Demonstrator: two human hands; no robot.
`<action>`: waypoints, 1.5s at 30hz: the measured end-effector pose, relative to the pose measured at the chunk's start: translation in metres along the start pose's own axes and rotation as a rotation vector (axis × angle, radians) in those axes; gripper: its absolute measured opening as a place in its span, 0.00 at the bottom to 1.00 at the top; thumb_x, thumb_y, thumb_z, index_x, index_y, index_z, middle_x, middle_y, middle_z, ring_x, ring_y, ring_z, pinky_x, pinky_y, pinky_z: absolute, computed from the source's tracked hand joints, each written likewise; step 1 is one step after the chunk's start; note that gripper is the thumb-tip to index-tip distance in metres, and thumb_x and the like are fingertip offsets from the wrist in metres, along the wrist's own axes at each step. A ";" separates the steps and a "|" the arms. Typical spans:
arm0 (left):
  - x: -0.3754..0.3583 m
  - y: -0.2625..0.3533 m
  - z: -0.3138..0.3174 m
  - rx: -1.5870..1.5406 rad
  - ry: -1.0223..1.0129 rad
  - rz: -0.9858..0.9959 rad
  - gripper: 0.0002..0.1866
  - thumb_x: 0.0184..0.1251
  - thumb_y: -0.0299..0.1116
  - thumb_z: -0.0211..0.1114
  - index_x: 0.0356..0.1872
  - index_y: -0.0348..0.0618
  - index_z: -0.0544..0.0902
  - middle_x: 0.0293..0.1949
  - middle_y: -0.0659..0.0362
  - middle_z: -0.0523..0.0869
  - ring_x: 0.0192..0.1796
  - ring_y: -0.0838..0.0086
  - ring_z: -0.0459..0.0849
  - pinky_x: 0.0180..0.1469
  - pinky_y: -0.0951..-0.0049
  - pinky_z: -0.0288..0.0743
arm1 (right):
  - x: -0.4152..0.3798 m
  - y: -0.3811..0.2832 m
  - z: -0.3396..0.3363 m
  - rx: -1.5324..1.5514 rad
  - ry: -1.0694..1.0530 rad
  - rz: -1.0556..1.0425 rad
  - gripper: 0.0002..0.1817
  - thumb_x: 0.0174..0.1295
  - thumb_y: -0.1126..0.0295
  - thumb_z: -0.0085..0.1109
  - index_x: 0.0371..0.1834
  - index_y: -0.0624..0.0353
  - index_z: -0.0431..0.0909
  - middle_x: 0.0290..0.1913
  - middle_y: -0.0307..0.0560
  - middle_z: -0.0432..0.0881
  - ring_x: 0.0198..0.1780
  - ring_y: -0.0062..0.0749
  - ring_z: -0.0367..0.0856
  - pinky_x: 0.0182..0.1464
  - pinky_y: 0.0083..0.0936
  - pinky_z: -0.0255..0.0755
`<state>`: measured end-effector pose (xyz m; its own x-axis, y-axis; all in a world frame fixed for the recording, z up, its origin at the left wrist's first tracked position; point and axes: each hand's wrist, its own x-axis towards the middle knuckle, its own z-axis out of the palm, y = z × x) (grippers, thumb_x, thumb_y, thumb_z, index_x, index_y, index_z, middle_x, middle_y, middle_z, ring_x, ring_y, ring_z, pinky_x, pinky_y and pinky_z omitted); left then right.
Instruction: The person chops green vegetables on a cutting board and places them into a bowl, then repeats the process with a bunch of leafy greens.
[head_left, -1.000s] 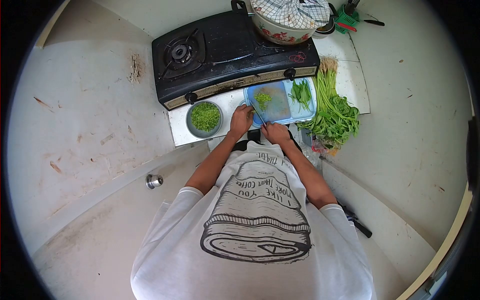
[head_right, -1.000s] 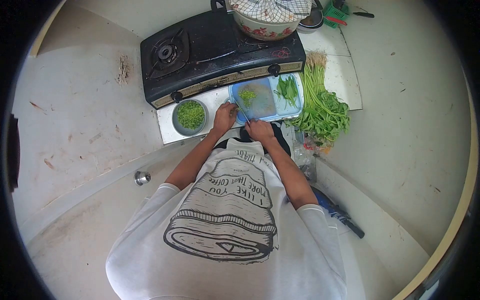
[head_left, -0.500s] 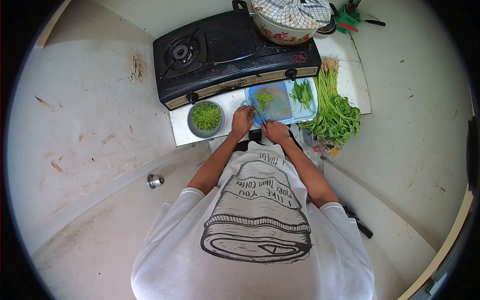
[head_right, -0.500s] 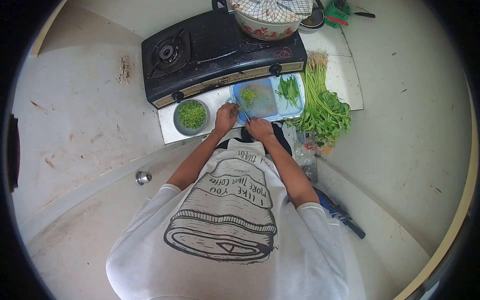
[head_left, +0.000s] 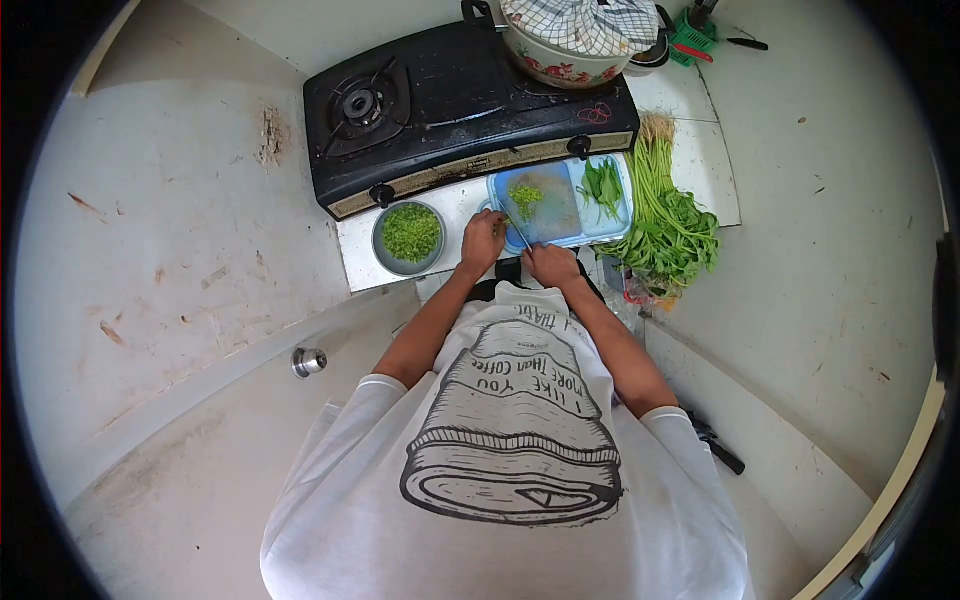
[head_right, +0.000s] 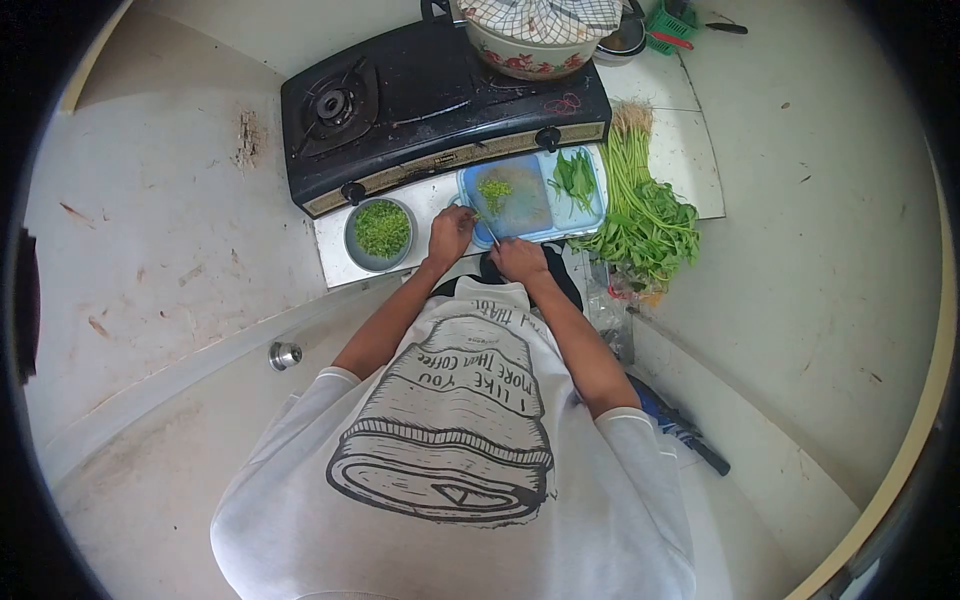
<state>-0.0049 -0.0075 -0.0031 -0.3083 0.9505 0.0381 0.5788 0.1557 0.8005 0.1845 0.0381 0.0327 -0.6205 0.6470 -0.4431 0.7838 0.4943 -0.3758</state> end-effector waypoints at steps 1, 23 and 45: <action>-0.001 0.001 0.001 -0.014 0.005 -0.021 0.06 0.62 0.24 0.69 0.39 0.35 0.88 0.37 0.46 0.86 0.44 0.47 0.85 0.51 0.52 0.79 | -0.001 0.007 0.007 -0.005 -0.011 -0.003 0.28 0.79 0.48 0.47 0.42 0.63 0.88 0.37 0.66 0.90 0.41 0.61 0.91 0.48 0.56 0.84; -0.002 0.013 -0.005 0.088 -0.003 0.031 0.06 0.63 0.23 0.68 0.40 0.37 0.86 0.39 0.48 0.84 0.45 0.47 0.85 0.52 0.53 0.81 | 0.021 0.014 -0.008 -0.004 0.045 -0.036 0.27 0.79 0.49 0.47 0.41 0.62 0.88 0.39 0.64 0.90 0.43 0.61 0.91 0.50 0.51 0.84; 0.003 0.008 -0.001 -0.009 0.009 0.062 0.09 0.60 0.19 0.67 0.42 0.36 0.86 0.38 0.46 0.83 0.46 0.46 0.84 0.52 0.52 0.80 | 0.030 0.004 0.004 -0.016 0.099 -0.054 0.26 0.79 0.51 0.50 0.38 0.62 0.89 0.39 0.63 0.91 0.42 0.59 0.91 0.51 0.49 0.84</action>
<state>-0.0021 -0.0036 0.0043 -0.2792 0.9557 0.0929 0.5902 0.0945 0.8017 0.1694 0.0575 0.0146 -0.6573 0.6729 -0.3393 0.7498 0.5388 -0.3840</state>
